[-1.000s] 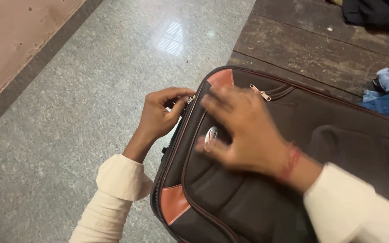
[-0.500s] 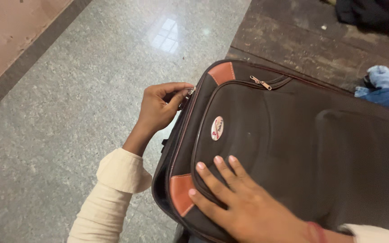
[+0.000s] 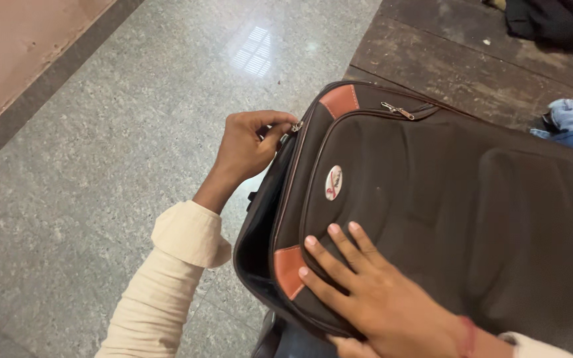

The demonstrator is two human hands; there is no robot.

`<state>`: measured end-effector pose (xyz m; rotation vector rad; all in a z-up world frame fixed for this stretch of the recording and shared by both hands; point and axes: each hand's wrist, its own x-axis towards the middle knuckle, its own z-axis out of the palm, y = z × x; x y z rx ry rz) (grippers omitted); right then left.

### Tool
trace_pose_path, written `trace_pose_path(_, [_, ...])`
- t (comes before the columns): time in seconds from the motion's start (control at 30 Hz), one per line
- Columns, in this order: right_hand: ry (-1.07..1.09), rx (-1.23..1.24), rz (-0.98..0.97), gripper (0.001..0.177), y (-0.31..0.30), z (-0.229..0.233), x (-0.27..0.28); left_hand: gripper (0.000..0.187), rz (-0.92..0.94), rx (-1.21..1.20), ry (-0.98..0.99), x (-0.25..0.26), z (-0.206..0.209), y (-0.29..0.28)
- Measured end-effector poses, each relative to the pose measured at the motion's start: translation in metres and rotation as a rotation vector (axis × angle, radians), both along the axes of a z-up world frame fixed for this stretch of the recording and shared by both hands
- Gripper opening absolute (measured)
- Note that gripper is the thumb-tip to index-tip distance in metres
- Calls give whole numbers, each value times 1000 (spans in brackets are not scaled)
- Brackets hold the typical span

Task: The person folds a pair of blue trousers and places them into a suitcase, followed by smoothing the interior lining and closing the suitcase zipper.

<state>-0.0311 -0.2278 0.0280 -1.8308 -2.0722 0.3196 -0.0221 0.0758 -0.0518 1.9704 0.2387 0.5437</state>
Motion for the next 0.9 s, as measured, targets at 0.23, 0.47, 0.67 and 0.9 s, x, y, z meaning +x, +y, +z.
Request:
trace_pose_path(0.23, [-6,26,-30,80,-6,-17,-10,17,24,104,-54,-24,15,-8])
trace_pose_path(0.47, [47,10,-41,77,-5,-15,-11,16,28,153,-91,-51,20,-14])
trace_pose_path(0.67, [55,18,-43,76,-3,-13,-12,18,64,281,-159,-65,22,-22])
trace_pose_path(0.9, [-177,224,-48,57,-3,-2,-31,17,175,-35,-66,-64,5,-30])
